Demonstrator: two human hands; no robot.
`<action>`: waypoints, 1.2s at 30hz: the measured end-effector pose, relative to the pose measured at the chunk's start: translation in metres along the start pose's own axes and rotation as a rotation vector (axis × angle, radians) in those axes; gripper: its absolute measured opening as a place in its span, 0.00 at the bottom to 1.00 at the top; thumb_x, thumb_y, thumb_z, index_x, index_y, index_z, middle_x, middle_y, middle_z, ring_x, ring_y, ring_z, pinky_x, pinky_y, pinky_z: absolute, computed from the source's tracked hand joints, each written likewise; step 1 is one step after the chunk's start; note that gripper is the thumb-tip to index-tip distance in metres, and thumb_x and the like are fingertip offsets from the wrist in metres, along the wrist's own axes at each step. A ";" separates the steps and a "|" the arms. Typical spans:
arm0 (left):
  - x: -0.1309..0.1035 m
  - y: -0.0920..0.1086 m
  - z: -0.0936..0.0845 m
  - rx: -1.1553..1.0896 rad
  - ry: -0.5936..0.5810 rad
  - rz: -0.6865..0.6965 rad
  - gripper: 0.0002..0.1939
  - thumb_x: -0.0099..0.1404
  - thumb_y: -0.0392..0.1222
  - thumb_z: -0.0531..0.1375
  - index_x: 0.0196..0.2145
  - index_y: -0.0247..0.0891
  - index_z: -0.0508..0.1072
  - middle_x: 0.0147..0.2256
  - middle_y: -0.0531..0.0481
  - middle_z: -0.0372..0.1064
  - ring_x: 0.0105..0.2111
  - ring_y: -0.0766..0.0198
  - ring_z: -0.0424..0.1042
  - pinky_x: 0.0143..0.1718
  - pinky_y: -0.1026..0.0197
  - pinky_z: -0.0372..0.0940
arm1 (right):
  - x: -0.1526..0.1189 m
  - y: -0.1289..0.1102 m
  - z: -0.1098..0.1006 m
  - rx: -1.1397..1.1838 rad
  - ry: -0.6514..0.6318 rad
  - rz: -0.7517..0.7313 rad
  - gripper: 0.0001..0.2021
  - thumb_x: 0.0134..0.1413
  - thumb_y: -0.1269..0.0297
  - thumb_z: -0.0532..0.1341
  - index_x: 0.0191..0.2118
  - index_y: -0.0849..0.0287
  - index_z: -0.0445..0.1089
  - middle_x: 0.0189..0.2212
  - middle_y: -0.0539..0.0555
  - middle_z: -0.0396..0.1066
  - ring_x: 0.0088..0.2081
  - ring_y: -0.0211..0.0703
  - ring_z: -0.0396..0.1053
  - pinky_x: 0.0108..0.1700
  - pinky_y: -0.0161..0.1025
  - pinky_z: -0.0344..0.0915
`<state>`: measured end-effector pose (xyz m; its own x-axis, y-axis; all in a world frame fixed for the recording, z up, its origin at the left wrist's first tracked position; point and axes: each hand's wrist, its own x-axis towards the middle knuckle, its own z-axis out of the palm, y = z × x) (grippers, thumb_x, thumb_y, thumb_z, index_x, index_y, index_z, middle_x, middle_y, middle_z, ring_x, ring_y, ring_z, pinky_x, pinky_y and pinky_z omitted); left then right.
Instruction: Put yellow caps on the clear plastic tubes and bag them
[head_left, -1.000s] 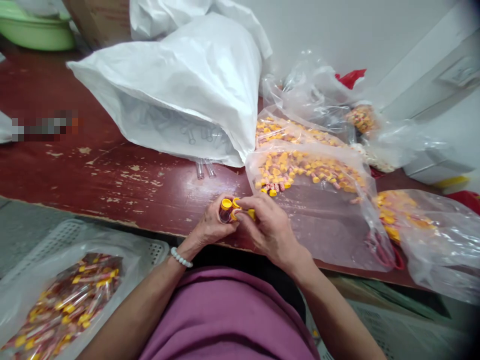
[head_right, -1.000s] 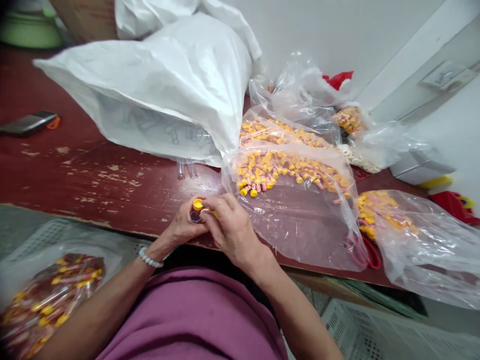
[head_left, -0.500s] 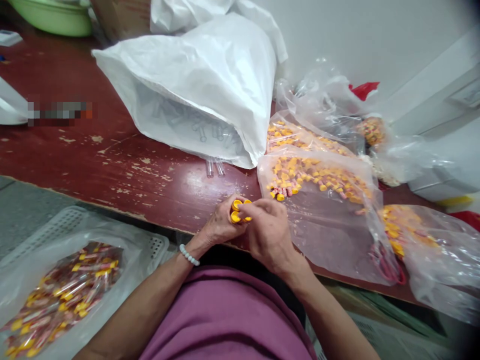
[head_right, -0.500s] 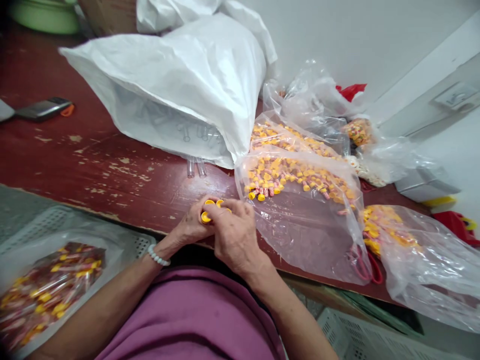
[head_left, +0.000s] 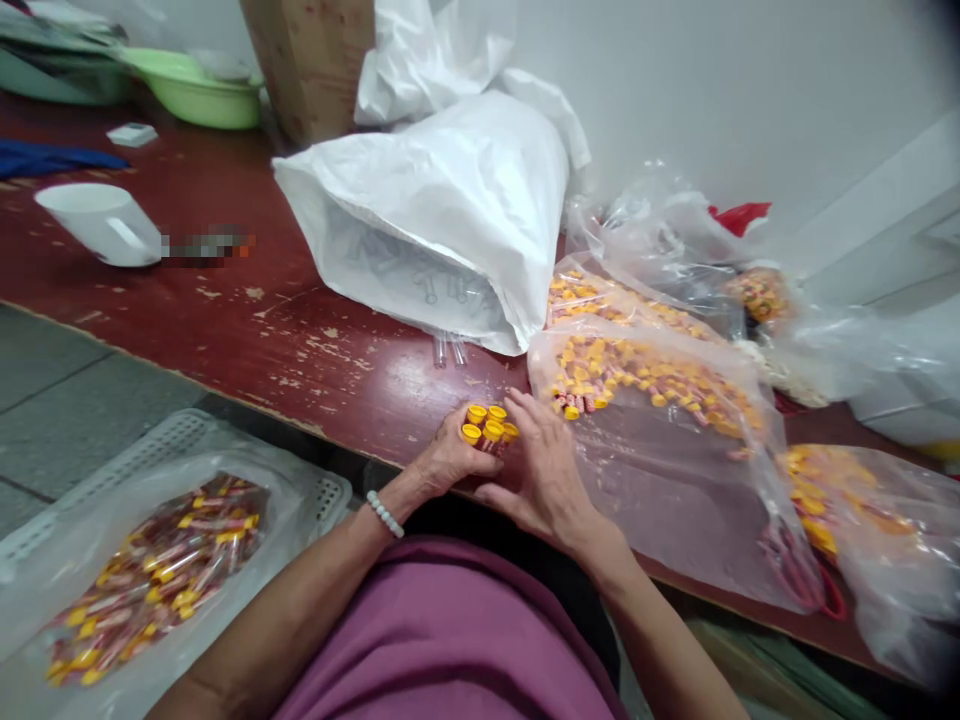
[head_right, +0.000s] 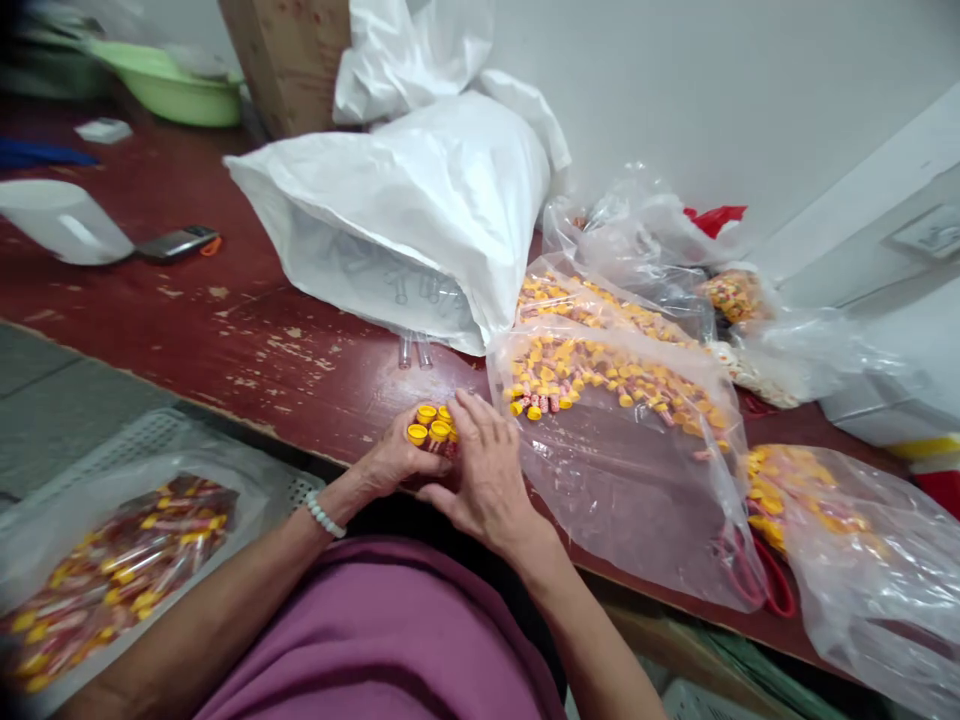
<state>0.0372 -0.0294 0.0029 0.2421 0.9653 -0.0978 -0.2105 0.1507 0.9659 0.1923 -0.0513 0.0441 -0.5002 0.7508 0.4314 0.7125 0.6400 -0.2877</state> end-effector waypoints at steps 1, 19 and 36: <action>-0.002 -0.001 0.000 -0.038 -0.006 -0.006 0.27 0.38 0.28 0.65 0.40 0.34 0.65 0.33 0.53 0.67 0.31 0.66 0.67 0.32 0.64 0.64 | 0.000 -0.001 0.007 -0.022 -0.027 -0.028 0.45 0.42 0.56 0.67 0.63 0.60 0.46 0.61 0.65 0.53 0.62 0.61 0.50 0.59 0.61 0.52; -0.071 -0.003 -0.030 -0.589 0.072 -0.159 0.17 0.32 0.25 0.63 0.25 0.33 0.70 0.23 0.54 0.68 0.23 0.68 0.65 0.26 0.65 0.61 | 0.007 -0.049 0.053 0.135 -0.040 -0.283 0.35 0.51 0.55 0.61 0.62 0.57 0.49 0.56 0.66 0.59 0.54 0.60 0.61 0.50 0.56 0.66; -0.162 -0.046 -0.159 0.128 0.747 -0.182 0.09 0.54 0.43 0.61 0.30 0.33 0.70 0.28 0.46 0.70 0.26 0.62 0.72 0.28 0.57 0.70 | 0.005 -0.056 0.087 0.280 -0.271 -0.245 0.36 0.51 0.56 0.62 0.63 0.56 0.48 0.61 0.66 0.50 0.60 0.59 0.54 0.54 0.58 0.63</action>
<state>-0.1435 -0.1591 -0.0635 -0.4496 0.8223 -0.3488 -0.1070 0.3382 0.9350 0.1076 -0.0691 -0.0117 -0.7747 0.5635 0.2869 0.4153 0.7956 -0.4411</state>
